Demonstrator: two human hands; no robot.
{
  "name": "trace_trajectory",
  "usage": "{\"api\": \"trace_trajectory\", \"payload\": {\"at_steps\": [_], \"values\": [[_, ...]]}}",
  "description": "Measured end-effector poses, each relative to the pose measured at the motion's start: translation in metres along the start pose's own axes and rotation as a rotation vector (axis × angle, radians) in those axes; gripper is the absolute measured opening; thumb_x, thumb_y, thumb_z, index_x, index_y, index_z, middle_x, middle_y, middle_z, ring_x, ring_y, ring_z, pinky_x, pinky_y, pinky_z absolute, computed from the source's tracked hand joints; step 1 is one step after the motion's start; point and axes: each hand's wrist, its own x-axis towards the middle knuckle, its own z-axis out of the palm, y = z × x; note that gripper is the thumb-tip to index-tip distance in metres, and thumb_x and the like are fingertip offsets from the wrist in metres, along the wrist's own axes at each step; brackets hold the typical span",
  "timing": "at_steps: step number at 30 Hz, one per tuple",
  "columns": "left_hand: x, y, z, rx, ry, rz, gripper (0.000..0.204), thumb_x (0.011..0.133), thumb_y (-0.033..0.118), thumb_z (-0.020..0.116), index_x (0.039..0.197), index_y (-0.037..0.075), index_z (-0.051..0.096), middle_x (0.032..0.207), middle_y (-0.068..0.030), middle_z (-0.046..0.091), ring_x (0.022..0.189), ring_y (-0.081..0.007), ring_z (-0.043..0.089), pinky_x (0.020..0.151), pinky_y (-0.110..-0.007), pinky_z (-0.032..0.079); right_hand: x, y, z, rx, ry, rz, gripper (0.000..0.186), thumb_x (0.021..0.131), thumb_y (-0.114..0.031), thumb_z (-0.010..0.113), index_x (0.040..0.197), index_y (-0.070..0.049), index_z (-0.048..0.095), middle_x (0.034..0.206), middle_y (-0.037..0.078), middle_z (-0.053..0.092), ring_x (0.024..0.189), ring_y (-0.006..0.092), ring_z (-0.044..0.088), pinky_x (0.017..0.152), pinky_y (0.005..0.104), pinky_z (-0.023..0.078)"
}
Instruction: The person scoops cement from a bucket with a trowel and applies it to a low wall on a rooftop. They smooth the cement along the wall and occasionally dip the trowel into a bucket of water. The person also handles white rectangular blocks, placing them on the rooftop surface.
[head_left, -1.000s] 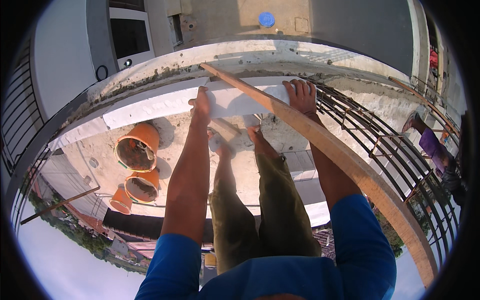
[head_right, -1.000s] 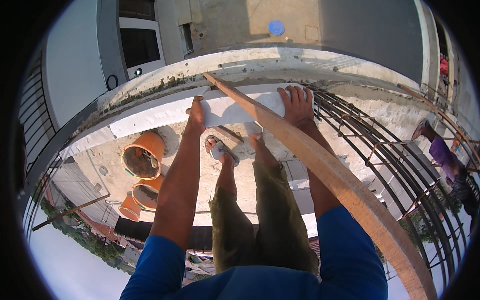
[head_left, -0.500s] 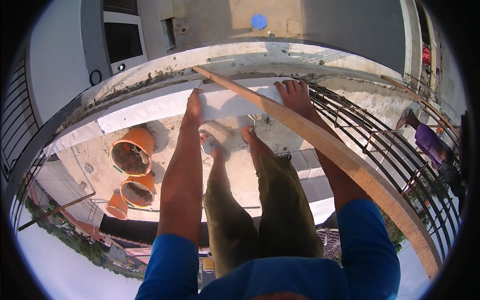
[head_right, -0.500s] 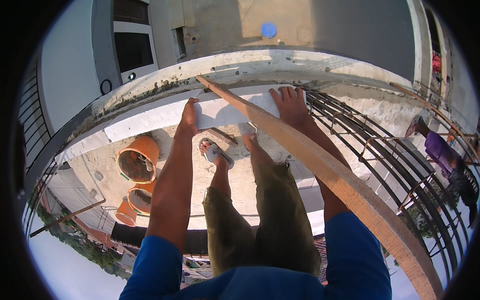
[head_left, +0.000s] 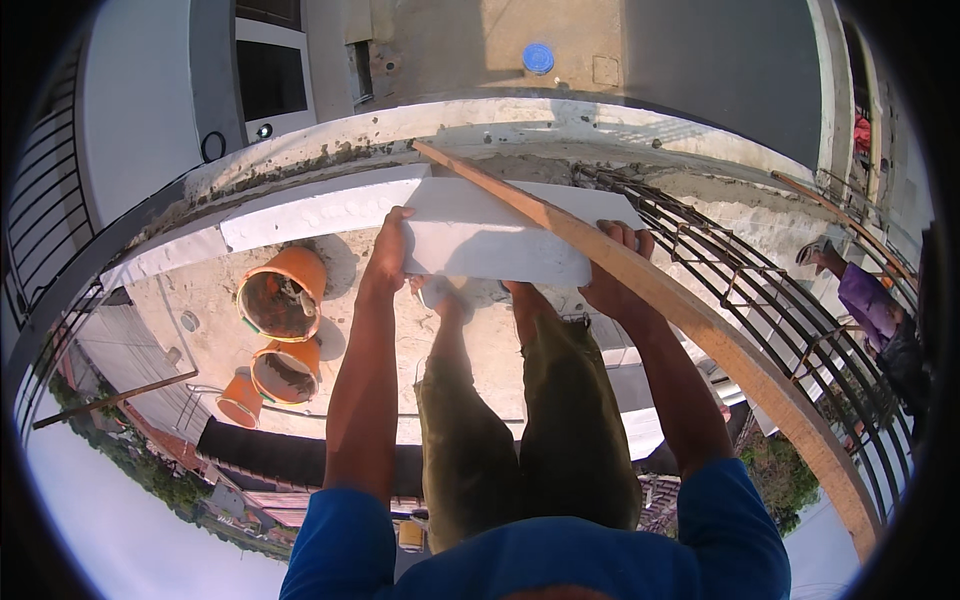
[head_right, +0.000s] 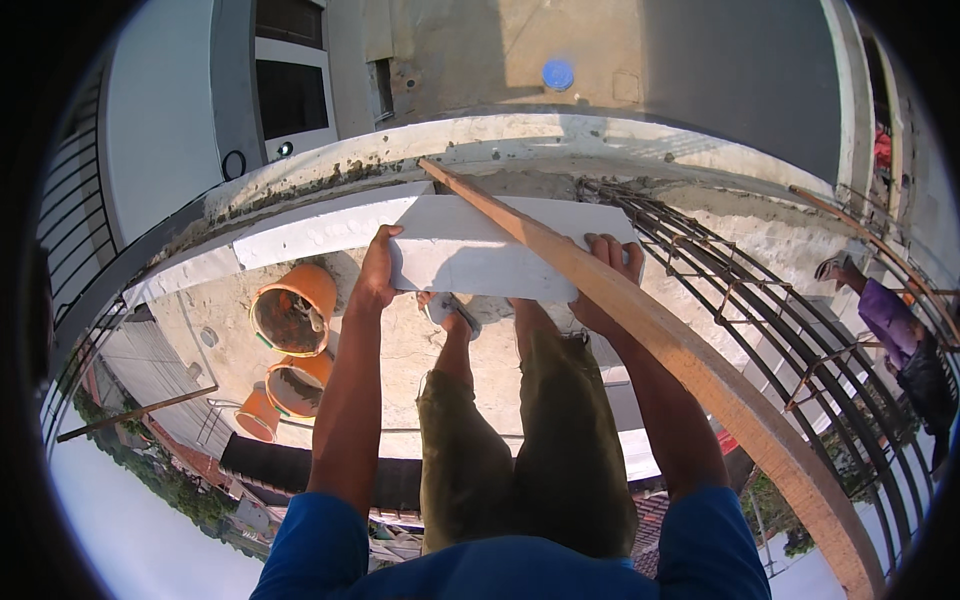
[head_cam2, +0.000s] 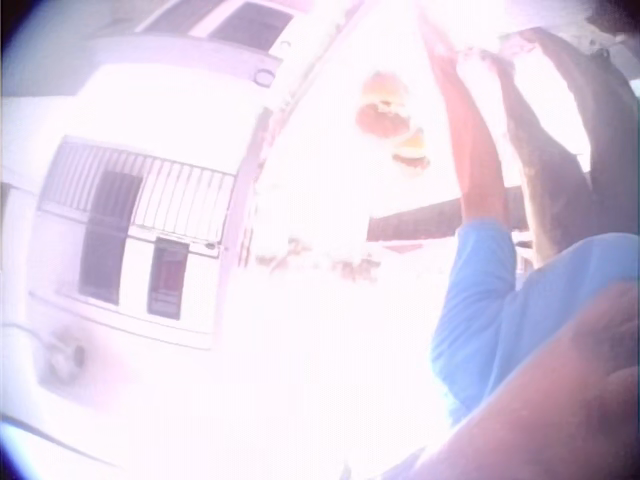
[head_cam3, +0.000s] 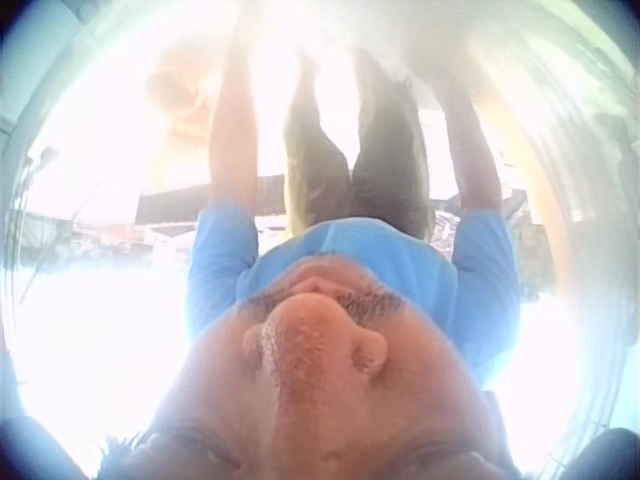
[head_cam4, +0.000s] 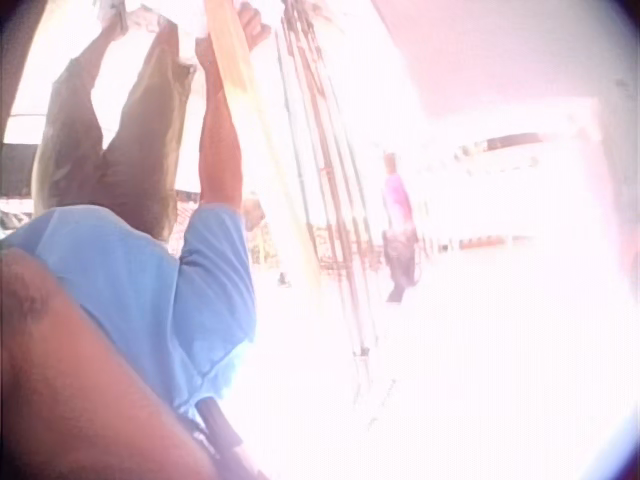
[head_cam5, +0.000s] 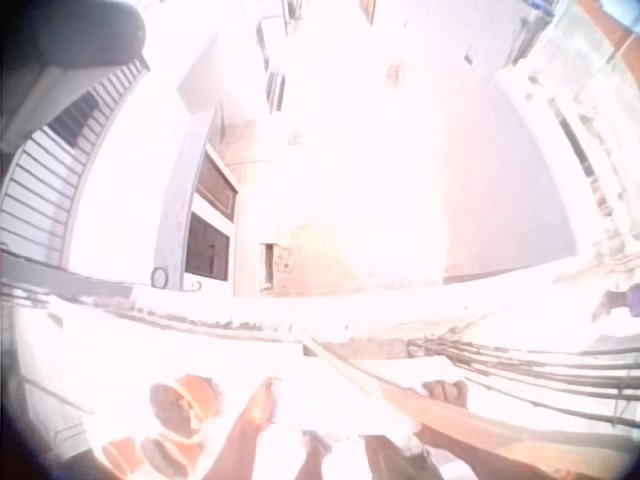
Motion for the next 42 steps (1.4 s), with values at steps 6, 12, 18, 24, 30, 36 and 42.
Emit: {"api": "trace_trajectory", "payload": {"at_steps": [6,12,18,24,30,36,42], "values": [[-0.084,-0.049,-0.037,-0.062,-0.024,0.073,0.072,0.092,0.056,0.057,0.147,0.009,0.052,0.131,-0.0141,0.066,0.121,-0.0312,0.067,0.096,-0.054,0.054,-0.066,-0.052,-0.030,0.028,0.037,-0.015,0.085,0.069,-0.021,0.086,0.149,-0.020,0.058,0.136,0.016,0.058,0.131,0.0366,0.055,0.108,0.0600,0.035],[-0.096,-0.116,-0.089,-0.093,-0.176,-0.091,0.070,0.094,0.055,0.057,0.147,0.010,0.052,0.131,-0.0120,0.066,0.120,-0.0311,0.065,0.093,-0.053,0.052,-0.133,-0.133,-0.050,-0.065,-0.058,-0.037,0.075,0.080,-0.022,0.078,0.152,-0.018,0.056,0.135,0.017,0.060,0.128,0.0351,0.057,0.106,0.0599,0.036],[-0.085,-0.207,-0.070,0.719,0.002,0.592,0.091,0.087,0.062,0.074,0.152,0.005,0.045,0.150,-0.0203,0.049,0.143,-0.0402,0.045,0.110,-0.069,0.039,-0.204,-0.189,-0.023,-0.158,-0.190,0.107,0.069,0.086,-0.028,0.073,0.150,-0.008,0.055,0.123,0.013,0.060,0.121,0.0297,0.054,0.105,0.0533,0.039],[-0.134,-0.291,0.006,1.581,-0.575,1.340,0.109,0.072,0.055,0.090,0.157,0.007,0.041,0.158,-0.0246,0.042,0.155,-0.0480,0.030,0.124,-0.073,0.020,-0.300,-0.217,0.051,-0.044,-0.110,0.370,0.076,0.080,-0.028,0.080,0.149,-0.009,0.055,0.121,0.010,0.061,0.118,0.0276,0.056,0.105,0.0522,0.039],[-0.116,-0.368,0.035,1.587,-0.896,1.519,0.100,0.072,0.040,0.088,0.155,0.007,0.044,0.137,-0.0191,0.055,0.128,-0.0399,0.054,0.106,-0.062,0.037,-0.385,-0.238,0.075,-0.015,-0.143,0.551,0.075,0.079,-0.032,0.083,0.146,-0.010,0.058,0.121,0.008,0.062,0.119,0.0274,0.057,0.105,0.0521,0.039],[-0.163,-0.410,0.054,1.912,-0.944,1.412,0.097,0.067,0.029,0.087,0.151,0.004,0.045,0.133,-0.0186,0.056,0.122,-0.0397,0.054,0.104,-0.058,0.038,-0.476,-0.248,0.108,0.153,0.062,0.662,0.066,0.084,-0.032,0.079,0.145,-0.016,0.059,0.127,0.007,0.060,0.123,0.0273,0.056,0.115,0.0637,0.033],[-0.205,-0.421,0.093,2.190,-0.799,1.356,0.102,0.066,0.033,0.091,0.149,0.002,0.041,0.134,-0.0216,0.053,0.127,-0.0419,0.051,0.106,-0.061,0.039,-0.605,-0.252,0.100,0.465,0.536,0.952,0.061,0.083,-0.029,0.079,0.141,-0.020,0.063,0.139,0.010,0.060,0.135,0.0291,0.055,0.122,0.0660,0.028]]}}
